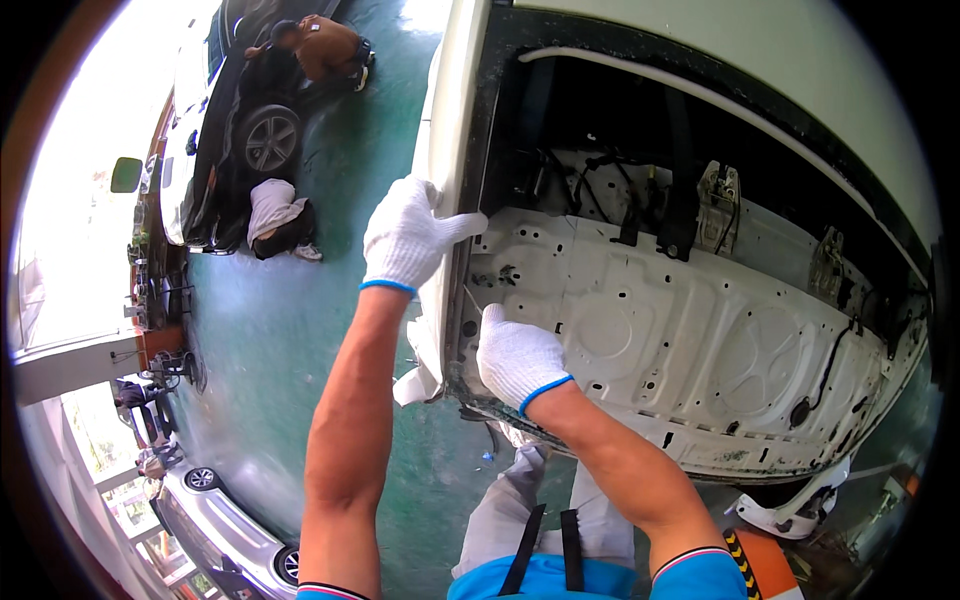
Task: The person uses a utility knife to scrape and remove old black sealant from the edge of a white car's hood. The person carefully works along the seam, peeling away the material to expose the metal underneath.
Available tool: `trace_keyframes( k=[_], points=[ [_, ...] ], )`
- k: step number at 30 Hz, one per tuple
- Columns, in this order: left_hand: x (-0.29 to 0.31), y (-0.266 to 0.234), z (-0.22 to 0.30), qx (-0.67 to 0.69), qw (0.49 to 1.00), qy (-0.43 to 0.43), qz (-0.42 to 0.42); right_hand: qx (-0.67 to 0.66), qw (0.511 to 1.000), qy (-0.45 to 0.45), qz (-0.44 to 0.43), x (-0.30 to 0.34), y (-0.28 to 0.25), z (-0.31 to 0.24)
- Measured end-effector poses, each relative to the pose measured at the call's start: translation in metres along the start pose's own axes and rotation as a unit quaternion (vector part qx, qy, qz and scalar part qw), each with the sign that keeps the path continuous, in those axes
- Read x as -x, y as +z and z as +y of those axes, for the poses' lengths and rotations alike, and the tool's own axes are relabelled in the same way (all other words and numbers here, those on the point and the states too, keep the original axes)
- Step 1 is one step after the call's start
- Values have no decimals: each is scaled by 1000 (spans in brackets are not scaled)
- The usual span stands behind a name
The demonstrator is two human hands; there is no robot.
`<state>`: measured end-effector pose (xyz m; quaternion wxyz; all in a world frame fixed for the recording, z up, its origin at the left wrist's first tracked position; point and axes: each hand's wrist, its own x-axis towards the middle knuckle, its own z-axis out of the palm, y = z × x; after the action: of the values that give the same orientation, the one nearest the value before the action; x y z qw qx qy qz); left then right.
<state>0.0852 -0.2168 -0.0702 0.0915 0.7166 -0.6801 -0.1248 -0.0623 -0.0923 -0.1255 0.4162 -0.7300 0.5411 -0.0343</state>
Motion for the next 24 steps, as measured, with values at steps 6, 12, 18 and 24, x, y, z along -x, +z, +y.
trace_keyframes(
  k=[6, 12, 18, 24],
  points=[
    [-2, 2, -15, 18, 999, 36, 15, -14, 1000, 2, -9, 1, -3, 2],
    [19, 19, 11, -43, 973, 122, 194, -4, 1000, 10, -13, 2, -4, 0],
    [20, 32, 24, -100, 954, 138, 246, -3, 1000, -1, 14, 2, 1, 2],
    [9, 34, 34, -121, 961, 106, 224, -9, 1000, -3, 15, 3, -1, 4]
  ],
)
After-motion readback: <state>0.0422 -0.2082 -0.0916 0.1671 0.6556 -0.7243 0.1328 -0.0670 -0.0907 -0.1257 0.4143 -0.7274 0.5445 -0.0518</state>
